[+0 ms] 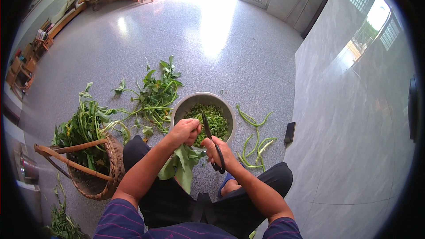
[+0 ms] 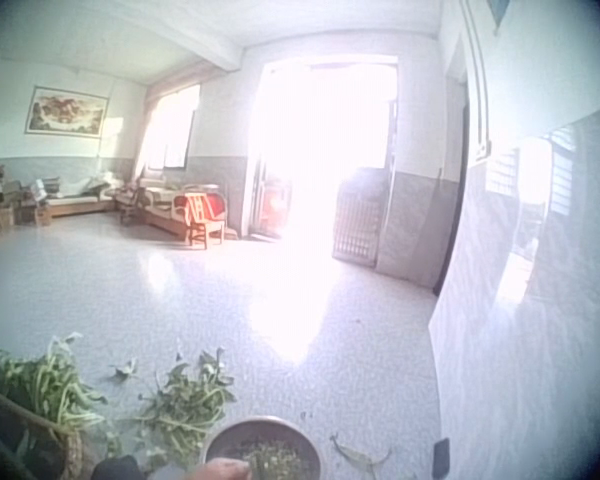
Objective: The person cuts a long green vegetable into small pieces using scissors over a metal bowl.
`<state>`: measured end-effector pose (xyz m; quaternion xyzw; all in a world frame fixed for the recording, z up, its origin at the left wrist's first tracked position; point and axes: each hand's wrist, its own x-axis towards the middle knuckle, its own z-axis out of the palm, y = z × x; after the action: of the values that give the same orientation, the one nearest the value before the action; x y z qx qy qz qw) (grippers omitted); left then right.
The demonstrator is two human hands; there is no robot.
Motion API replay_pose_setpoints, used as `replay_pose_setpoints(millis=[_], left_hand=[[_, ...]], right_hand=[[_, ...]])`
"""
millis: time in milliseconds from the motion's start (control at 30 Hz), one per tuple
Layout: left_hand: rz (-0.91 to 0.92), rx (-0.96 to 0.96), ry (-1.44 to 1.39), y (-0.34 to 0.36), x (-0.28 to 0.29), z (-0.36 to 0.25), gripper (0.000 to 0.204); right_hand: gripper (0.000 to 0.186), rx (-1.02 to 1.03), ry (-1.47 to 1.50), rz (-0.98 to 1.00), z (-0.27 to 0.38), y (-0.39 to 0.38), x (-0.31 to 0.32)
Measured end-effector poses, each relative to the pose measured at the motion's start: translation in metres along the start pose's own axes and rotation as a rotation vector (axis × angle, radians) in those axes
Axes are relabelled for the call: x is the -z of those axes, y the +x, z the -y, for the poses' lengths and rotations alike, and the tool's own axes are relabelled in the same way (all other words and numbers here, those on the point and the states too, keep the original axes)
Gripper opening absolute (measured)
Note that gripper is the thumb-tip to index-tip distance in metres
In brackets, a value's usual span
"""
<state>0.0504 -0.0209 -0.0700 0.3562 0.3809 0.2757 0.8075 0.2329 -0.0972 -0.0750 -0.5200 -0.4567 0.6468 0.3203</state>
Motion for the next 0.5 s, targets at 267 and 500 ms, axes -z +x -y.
replay_pose_setpoints(millis=[267,500], left_hand=[[0.023,0.011,0.001,0.0,0.0,0.0,0.032],[-0.009,0.024,0.029,-0.001,-0.004,-0.003,0.032]], right_hand=[[0.046,0.155,-0.31,-0.061,-0.001,-0.003,-0.004],[0.045,0.211,-0.336,-0.104,-0.004,-0.001,-0.004]])
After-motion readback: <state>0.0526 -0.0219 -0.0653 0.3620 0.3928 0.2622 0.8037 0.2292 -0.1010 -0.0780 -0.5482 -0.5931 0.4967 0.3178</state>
